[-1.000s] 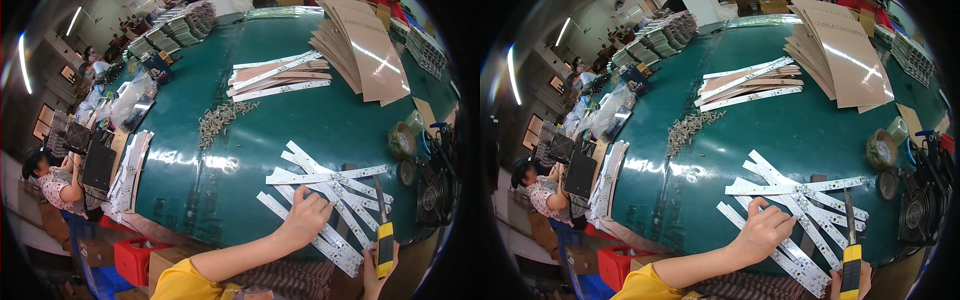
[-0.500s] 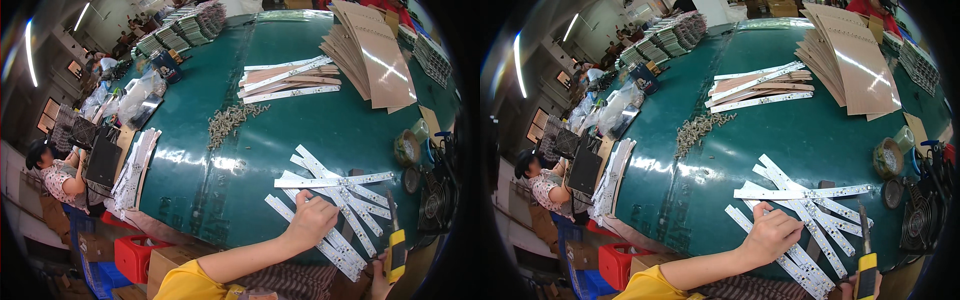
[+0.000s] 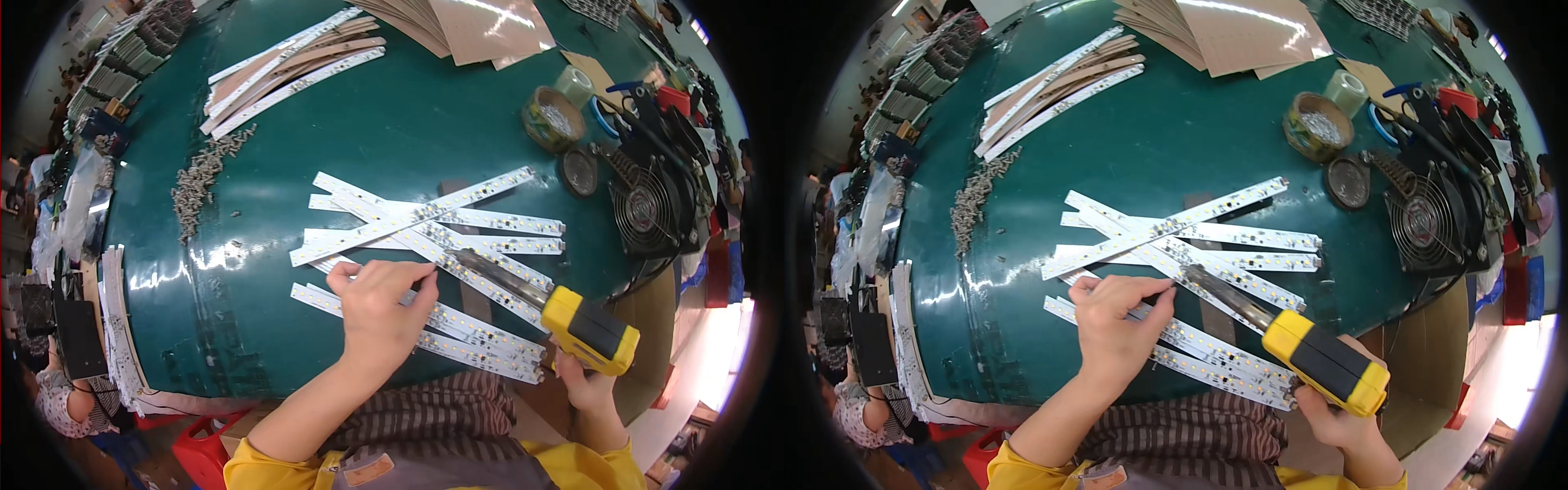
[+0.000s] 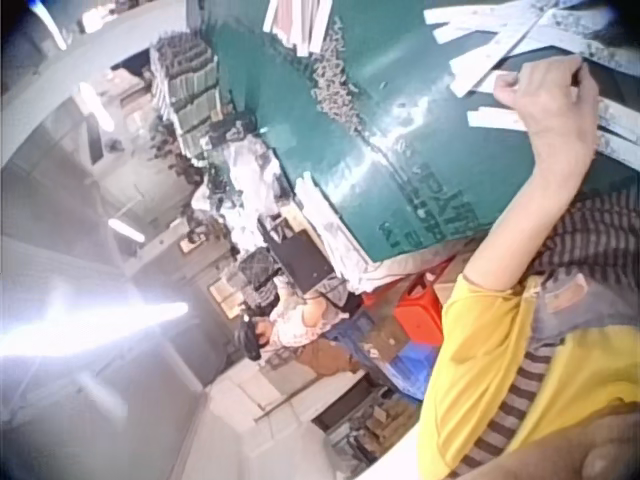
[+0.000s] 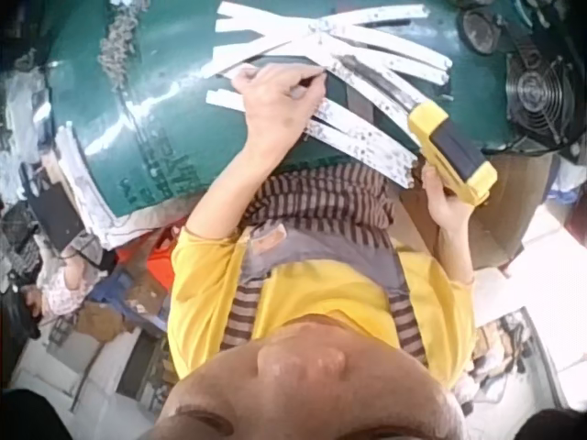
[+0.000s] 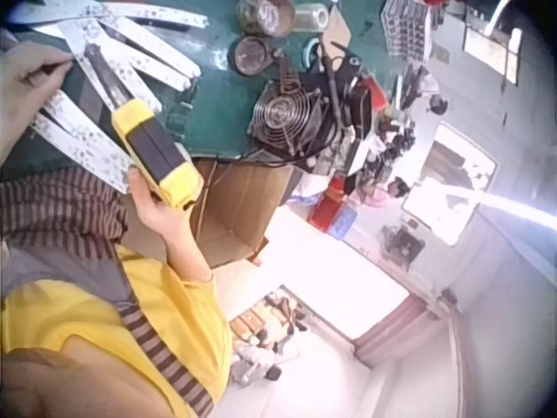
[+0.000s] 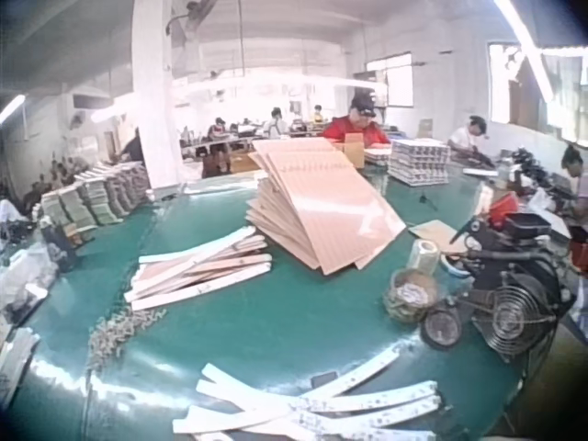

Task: The person places small electronic components onto LED strips by hand and solders them using a soldering gun, periodically collecting and arranging the strips on the table.

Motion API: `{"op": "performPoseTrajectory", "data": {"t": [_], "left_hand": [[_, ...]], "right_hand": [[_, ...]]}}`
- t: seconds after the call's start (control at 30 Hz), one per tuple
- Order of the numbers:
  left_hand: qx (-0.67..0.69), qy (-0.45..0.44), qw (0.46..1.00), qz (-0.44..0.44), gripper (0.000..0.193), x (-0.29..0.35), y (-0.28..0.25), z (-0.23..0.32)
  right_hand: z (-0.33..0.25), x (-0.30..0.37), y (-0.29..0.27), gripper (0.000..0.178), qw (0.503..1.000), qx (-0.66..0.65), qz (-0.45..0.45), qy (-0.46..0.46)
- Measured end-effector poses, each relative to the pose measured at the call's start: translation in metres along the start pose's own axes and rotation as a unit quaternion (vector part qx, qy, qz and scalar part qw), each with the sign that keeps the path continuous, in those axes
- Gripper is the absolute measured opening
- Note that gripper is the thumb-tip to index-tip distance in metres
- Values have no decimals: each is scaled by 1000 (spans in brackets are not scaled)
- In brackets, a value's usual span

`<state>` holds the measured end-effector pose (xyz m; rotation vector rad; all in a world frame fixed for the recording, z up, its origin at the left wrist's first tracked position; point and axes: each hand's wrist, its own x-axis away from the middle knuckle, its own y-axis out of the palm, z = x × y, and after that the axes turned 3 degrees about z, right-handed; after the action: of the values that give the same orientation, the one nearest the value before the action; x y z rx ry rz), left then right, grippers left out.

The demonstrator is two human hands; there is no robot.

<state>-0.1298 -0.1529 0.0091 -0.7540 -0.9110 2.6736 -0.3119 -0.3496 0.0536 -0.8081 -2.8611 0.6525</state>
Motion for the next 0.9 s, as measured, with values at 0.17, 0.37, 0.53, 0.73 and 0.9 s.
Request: {"op": "performPoseTrajectory", "data": {"t": [0.17,0.37,0.53,0.73,0.9], "left_hand": [[-6,-4,1000,5,10,2,0,2],[4,5,1000,2,13,3,2,-1],[-3,-24,1000,-11,8,0,0,4],[1,-19,1000,-9,9,1,1,0],[-7,-3,1000,-10,10,2,2,-1]], "right_hand": [[-2,-1,0,25,999,39,-17,-31],[-1,-2,0,27,997,49,-29,-46],[-5,-13,4,25,980,86,-11,-179],[-10,-18,2,22,966,146,-48,-208],[-12,-16,-4,26,968,149,-110,-172]]}}
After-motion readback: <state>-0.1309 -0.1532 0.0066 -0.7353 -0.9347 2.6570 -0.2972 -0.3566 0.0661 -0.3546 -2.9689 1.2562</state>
